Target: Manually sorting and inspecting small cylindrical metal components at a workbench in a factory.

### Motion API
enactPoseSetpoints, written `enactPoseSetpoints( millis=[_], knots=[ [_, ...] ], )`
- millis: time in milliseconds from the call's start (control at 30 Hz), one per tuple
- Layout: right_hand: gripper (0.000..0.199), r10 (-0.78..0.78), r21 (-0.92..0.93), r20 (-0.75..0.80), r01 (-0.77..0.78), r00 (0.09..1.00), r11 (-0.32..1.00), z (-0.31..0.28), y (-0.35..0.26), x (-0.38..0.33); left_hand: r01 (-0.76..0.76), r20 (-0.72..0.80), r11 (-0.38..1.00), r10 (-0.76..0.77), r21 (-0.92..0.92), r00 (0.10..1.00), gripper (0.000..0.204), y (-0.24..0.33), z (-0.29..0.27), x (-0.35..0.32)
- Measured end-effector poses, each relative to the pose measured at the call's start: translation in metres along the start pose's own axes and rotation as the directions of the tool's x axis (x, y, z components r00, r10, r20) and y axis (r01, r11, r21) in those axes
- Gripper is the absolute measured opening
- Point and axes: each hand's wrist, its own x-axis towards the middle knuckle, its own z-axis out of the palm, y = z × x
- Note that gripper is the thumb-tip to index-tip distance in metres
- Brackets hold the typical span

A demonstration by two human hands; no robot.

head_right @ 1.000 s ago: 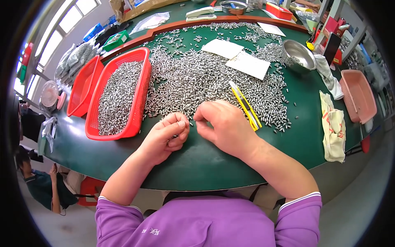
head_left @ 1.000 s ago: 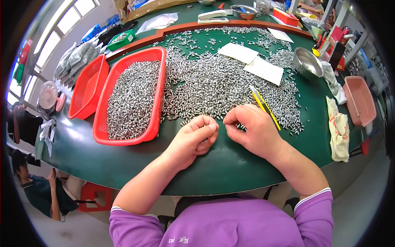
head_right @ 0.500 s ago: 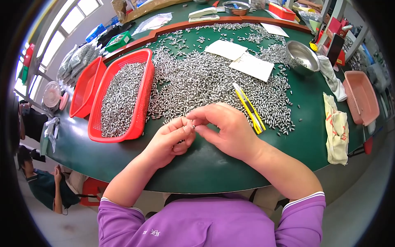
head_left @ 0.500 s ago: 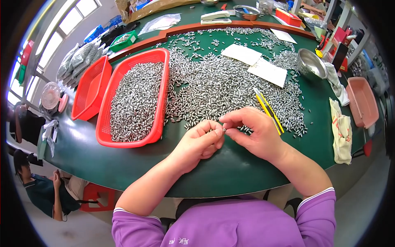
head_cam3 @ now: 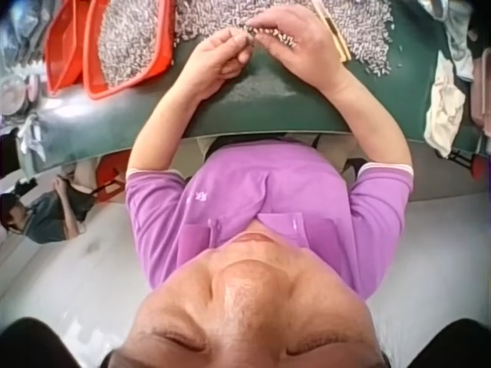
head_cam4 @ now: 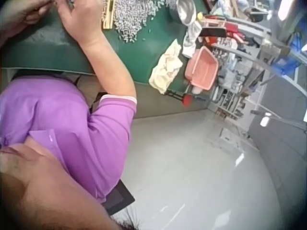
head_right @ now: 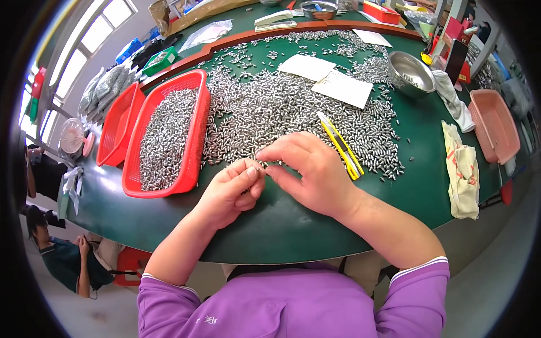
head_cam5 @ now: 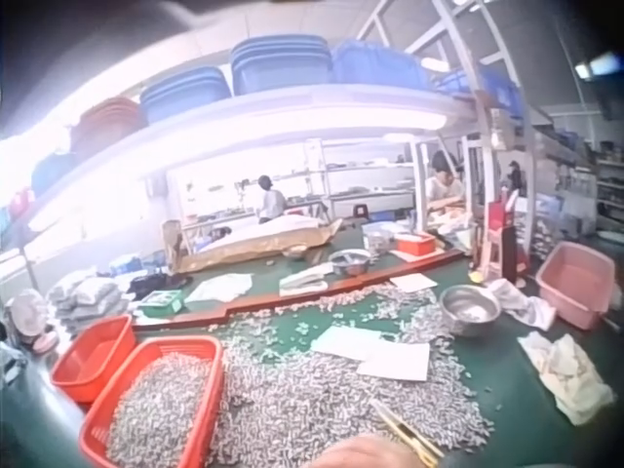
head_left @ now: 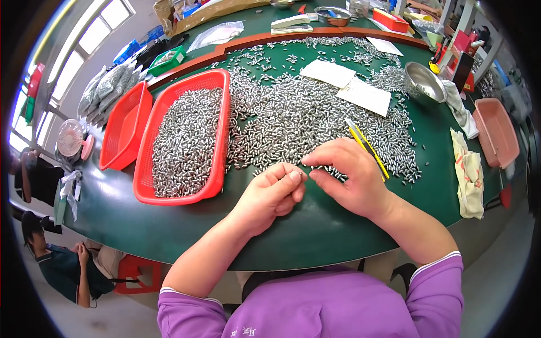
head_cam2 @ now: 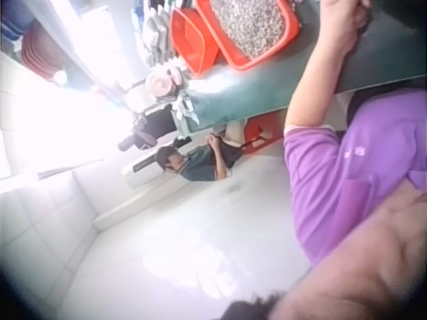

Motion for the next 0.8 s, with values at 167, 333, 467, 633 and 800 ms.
enactPoseSetpoints(
  millis=[167,333,467,633,800],
  knots=[
    [0.020,-0.036,-0.056,0.036,0.038,0.999,0.998,-0.0012,-0.0023,-0.0011,-0.047,0.013,0.999,0.047,-0.019,0.999,0.016,-0.0013,0.0012,0.0012],
    [0.019,-0.034,-0.071,0.055,0.038,0.998,0.997,-0.0035,0.0003,-0.0001,-0.063,0.019,0.998,0.063,-0.019,0.998,0.016,-0.0011,0.0023,0.0013],
    [0.019,-0.023,-0.066,0.008,0.024,1.000,0.998,0.0004,-0.0007,0.0013,-0.062,0.013,0.998,0.062,-0.012,0.998,0.016,0.0001,0.0019,0.0013],
    [0.019,-0.023,-0.084,0.066,0.028,0.998,0.996,-0.0013,0.0012,0.0003,-0.074,0.017,0.997,0.075,-0.005,0.997,0.017,-0.0005,0.0005,0.0016],
    [0.021,0.056,-0.199,0.088,-0.037,0.995,0.979,-0.0034,0.0061,0.0001,-0.078,-0.038,0.994,0.076,-0.073,0.996,0.012,0.0076,0.0019,-0.0010]
  ],
)
